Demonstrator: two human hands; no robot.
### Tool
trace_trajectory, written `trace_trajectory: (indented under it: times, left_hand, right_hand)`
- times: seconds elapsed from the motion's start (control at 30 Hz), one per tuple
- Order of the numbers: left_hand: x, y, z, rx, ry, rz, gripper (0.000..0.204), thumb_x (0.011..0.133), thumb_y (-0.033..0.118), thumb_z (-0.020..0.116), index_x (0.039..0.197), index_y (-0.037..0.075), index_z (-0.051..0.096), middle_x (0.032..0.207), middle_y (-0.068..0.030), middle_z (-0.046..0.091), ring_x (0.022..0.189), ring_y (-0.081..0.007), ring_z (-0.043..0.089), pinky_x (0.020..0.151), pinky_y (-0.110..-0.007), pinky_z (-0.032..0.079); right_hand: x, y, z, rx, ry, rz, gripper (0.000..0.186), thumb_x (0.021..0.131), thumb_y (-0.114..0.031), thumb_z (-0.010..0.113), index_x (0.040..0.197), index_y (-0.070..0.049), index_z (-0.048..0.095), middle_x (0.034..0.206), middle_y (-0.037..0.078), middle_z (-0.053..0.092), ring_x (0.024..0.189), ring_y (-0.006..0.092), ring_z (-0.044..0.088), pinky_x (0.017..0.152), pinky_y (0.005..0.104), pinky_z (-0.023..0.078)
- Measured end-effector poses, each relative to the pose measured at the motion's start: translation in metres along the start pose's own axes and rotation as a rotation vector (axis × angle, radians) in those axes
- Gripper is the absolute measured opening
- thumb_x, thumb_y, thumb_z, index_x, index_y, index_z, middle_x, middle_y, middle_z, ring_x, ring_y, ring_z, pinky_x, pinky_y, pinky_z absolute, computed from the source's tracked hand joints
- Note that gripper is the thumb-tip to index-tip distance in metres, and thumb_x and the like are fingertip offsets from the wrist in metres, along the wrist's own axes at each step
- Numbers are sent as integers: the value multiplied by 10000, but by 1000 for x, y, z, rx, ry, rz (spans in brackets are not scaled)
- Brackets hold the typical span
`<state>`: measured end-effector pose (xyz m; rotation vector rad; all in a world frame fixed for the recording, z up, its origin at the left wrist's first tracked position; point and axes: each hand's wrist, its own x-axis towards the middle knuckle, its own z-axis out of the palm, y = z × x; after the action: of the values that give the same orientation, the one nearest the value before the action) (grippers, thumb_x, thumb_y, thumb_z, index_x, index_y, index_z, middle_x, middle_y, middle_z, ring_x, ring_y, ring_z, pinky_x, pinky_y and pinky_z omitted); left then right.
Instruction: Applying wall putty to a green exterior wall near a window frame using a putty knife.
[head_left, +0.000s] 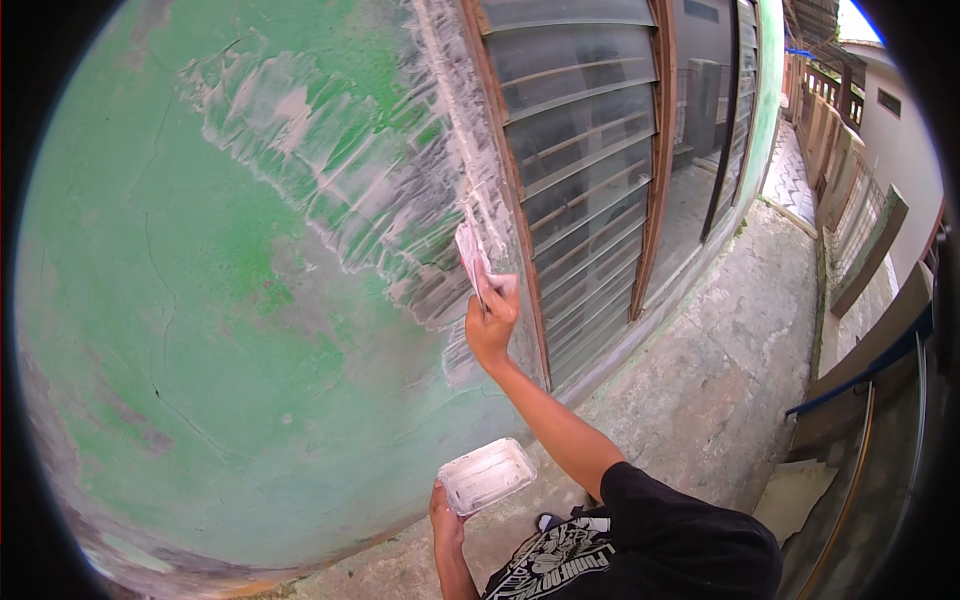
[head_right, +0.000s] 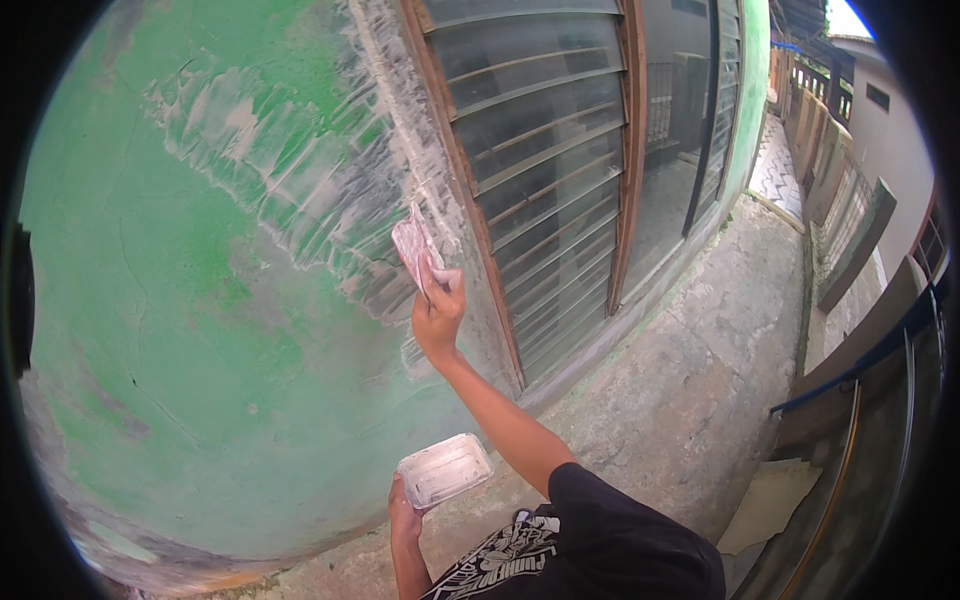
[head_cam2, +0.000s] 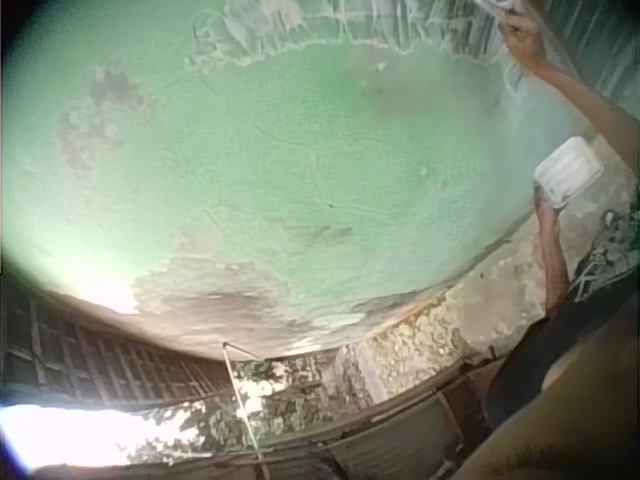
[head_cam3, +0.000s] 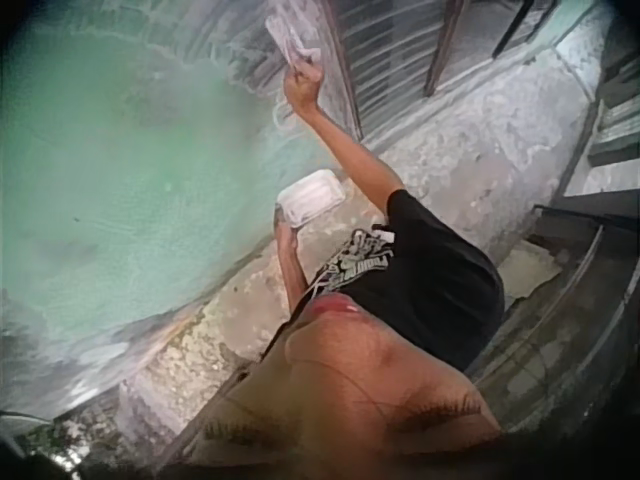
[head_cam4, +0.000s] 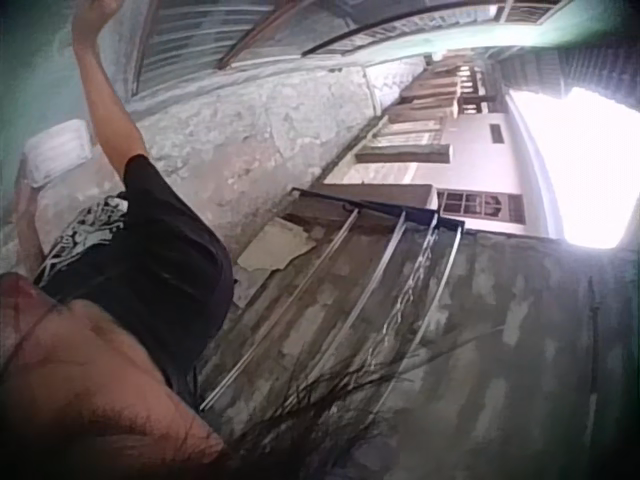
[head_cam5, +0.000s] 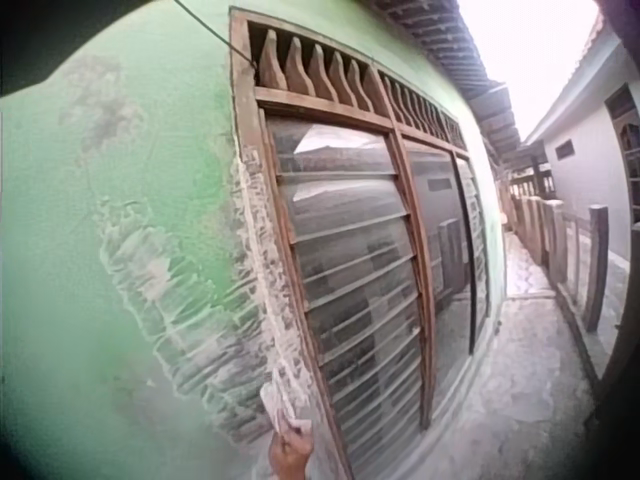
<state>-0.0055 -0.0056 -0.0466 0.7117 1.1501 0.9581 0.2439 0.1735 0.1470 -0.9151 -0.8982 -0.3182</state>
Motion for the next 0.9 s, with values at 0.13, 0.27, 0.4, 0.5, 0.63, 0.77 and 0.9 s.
trace_trajectory:
  times: [0.13,0.27,0.4,0.5,0.63,0.77,0.9]
  left_hand:
    - [-5,-5,-6,-18,9,18,531,1049,442,272,1344,61,495,1241,-135,620,1058,-306,662,843,-487,571]
    - [-7,-6,-8,-12,17,-6,528,1046,446,287,1351,66,490,1255,-136,613,1063,-309,659,846,-495,568]
    - [-7,-2,-8,-46,37,5,537,1014,492,396,1349,87,505,1232,-90,628,1009,-264,680,738,-451,599]
    - [-7,-1,-8,-58,37,14,529,1020,482,390,1347,83,505,1232,-95,628,1012,-263,679,741,-450,598]
    - [-8,-11,-15,-47,54,56,518,1028,463,380,1345,71,503,1234,-103,625,1030,-259,673,754,-452,596]
    - [-17,-13,-19,-117,73,41,519,1030,461,377,1342,66,503,1238,-102,622,1033,-255,671,759,-444,596]
    - [-22,-15,-28,-121,98,64,514,1031,455,375,1340,65,503,1234,-104,624,1025,-254,674,757,-433,598]
  right_hand:
    - [-17,-6,18,138,-64,68,568,712,171,583,1224,-54,680,856,79,487,773,207,484,663,288,388]
    - [-49,-16,16,212,-196,74,541,703,167,585,1190,-42,696,867,76,497,776,201,504,676,266,396]
    - [-52,-25,7,249,-192,-18,583,684,191,551,1206,-31,684,870,78,494,749,196,494,632,270,397]
    - [-43,-22,6,82,-55,43,596,681,188,581,1222,-43,679,872,67,483,772,206,492,665,279,410]
    - [-54,-21,39,96,-74,6,648,670,182,564,1265,-58,657,875,81,459,779,215,484,653,297,401]
    - [-79,-27,69,7,-38,25,668,661,175,575,1277,-71,653,887,84,448,766,222,465,681,296,405]
    - [-105,-44,65,95,-168,-1,738,608,180,582,1289,-95,650,942,98,482,841,246,504,724,311,438]
